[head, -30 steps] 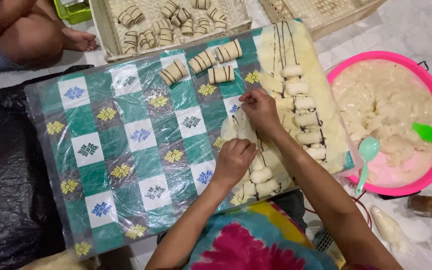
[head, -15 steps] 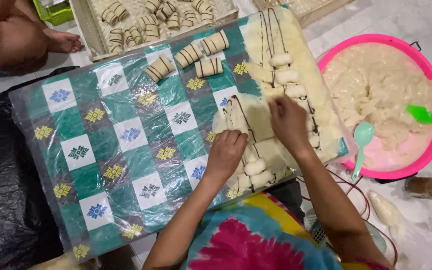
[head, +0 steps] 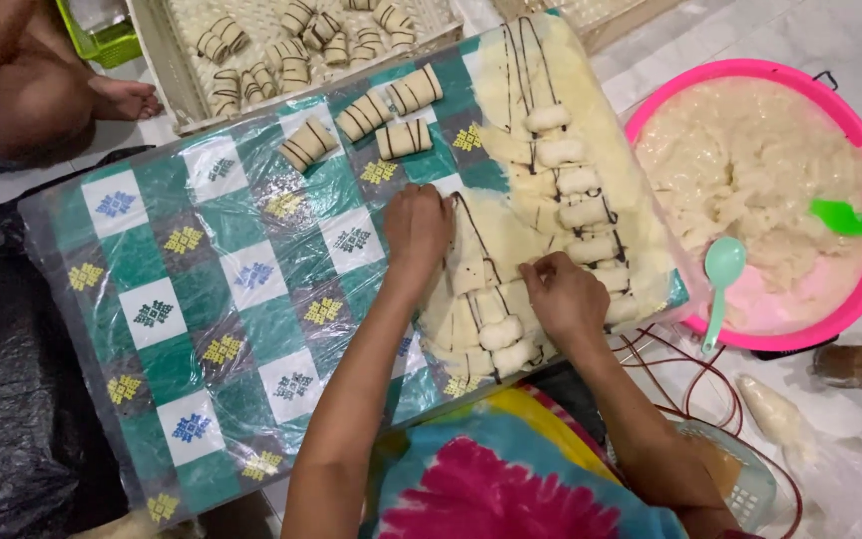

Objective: Rolling small pieces of dough into cylindrical shapes and organizing them in a basket.

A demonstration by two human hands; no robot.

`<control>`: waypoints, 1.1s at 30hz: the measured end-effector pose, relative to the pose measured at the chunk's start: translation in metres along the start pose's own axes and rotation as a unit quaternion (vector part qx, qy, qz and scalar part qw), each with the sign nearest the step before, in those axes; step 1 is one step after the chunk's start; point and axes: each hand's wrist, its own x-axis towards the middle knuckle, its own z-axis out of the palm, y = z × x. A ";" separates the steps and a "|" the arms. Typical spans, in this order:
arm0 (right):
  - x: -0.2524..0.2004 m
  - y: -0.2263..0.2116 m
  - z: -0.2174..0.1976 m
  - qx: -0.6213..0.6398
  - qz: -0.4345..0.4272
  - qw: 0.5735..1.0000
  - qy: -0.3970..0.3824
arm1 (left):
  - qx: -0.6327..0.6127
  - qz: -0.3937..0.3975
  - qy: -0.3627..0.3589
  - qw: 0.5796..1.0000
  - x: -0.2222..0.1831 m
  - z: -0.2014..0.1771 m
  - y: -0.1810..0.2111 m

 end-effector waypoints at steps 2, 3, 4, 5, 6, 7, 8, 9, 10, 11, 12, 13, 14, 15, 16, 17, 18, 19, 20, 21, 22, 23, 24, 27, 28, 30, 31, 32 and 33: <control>0.003 0.004 0.003 -0.009 0.000 1.000 -0.001 | -0.022 0.012 0.023 0.999 -0.002 0.001 0.002; 0.004 0.005 0.005 -0.019 -0.001 1.000 0.000 | -0.045 0.023 0.047 0.998 -0.003 0.001 0.002; 0.002 0.003 0.004 -0.018 -0.001 1.000 0.000 | -0.044 0.024 0.048 0.998 -0.005 -0.006 0.004; 0.000 0.001 0.002 -0.007 -0.005 1.000 0.002 | -0.040 0.031 0.078 0.996 -0.007 -0.012 0.006; -0.003 -0.002 0.001 0.004 -0.010 1.000 0.004 | -0.036 0.038 0.107 0.993 -0.011 -0.019 0.008; -0.003 -0.001 0.000 0.004 -0.010 1.000 0.004 | -0.036 0.039 0.107 0.993 -0.011 -0.018 0.008; -0.004 -0.001 0.001 0.004 -0.023 1.000 0.011 | 0.026 0.072 0.127 0.989 -0.013 -0.017 0.008; -0.005 -0.001 0.001 0.004 -0.036 0.999 0.018 | 0.088 0.106 0.146 0.980 -0.014 -0.016 0.007; -0.003 0.001 0.003 0.005 -0.036 0.999 0.018 | 0.089 0.106 0.146 0.980 -0.016 -0.015 0.006; 0.000 0.003 0.005 -0.001 -0.035 0.999 0.019 | 0.073 0.145 0.131 0.978 -0.018 -0.015 0.006; 0.001 0.006 0.007 -0.007 -0.032 0.999 0.020 | 0.057 0.184 0.115 0.974 -0.020 -0.014 0.006; 0.001 0.007 0.009 -0.007 -0.030 0.999 0.020 | 0.057 0.185 0.114 0.974 -0.019 -0.009 0.002; 0.002 0.007 0.010 -0.012 -0.036 0.999 0.025 | 0.040 0.183 0.106 0.977 -0.017 -0.004 -0.002; 0.002 0.008 0.011 -0.016 -0.042 0.999 0.030 | 0.022 0.180 0.098 0.978 -0.016 0.000 -0.006; 0.002 0.008 0.011 -0.016 -0.042 0.999 0.031 | 0.022 0.182 0.099 0.978 -0.015 0.000 -0.006; 0.001 0.008 0.010 -0.008 -0.042 0.999 0.033 | 0.007 0.177 0.100 0.979 -0.013 0.001 -0.007; 0.000 0.008 0.011 -0.002 -0.041 0.999 0.034 | -0.008 0.171 0.099 0.980 -0.014 0.001 -0.008; 0.001 0.012 0.013 -0.003 -0.041 0.999 0.033 | -0.009 0.170 0.099 0.980 -0.014 0.002 -0.007; 0.002 0.015 0.016 -0.002 -0.044 0.998 0.038 | 0.002 0.170 0.094 0.981 -0.014 0.002 -0.006; 0.004 0.018 0.019 -0.001 -0.046 0.998 0.043 | 0.012 0.170 0.090 0.981 -0.013 0.002 -0.006; 0.002 0.017 0.018 -0.001 -0.046 0.998 0.043 | 0.012 0.170 0.090 0.981 -0.013 -0.001 -0.008; 0.000 0.016 0.017 0.011 -0.054 0.997 0.058 | -0.013 0.147 0.078 0.986 -0.013 -0.003 -0.009; -0.002 0.015 0.015 0.023 -0.061 0.995 0.073 | -0.038 0.126 0.066 0.989 -0.012 -0.005 -0.010; -0.009 0.003 0.007 0.038 -0.083 0.992 0.087 | -0.001 0.146 0.041 0.988 -0.011 0.023 -0.039; -0.009 0.001 0.008 0.038 -0.085 0.992 0.088 | 0.000 0.146 0.043 0.988 -0.010 0.013 -0.030; -0.011 -0.003 0.011 0.039 -0.153 0.978 0.138 | -0.025 0.146 0.075 0.986 -0.011 -0.007 -0.011; -0.007 -0.001 0.016 0.039 -0.153 0.978 0.138 | -0.026 0.146 0.075 0.986 -0.010 -0.009 -0.011; -0.004 0.000 0.021 0.050 -0.234 0.959 0.152 | -0.043 0.161 0.070 0.983 -0.010 -0.011 -0.011; -0.001 0.001 0.027 0.062 -0.313 0.933 0.165 | -0.060 0.177 0.064 0.980 -0.010 -0.014 -0.012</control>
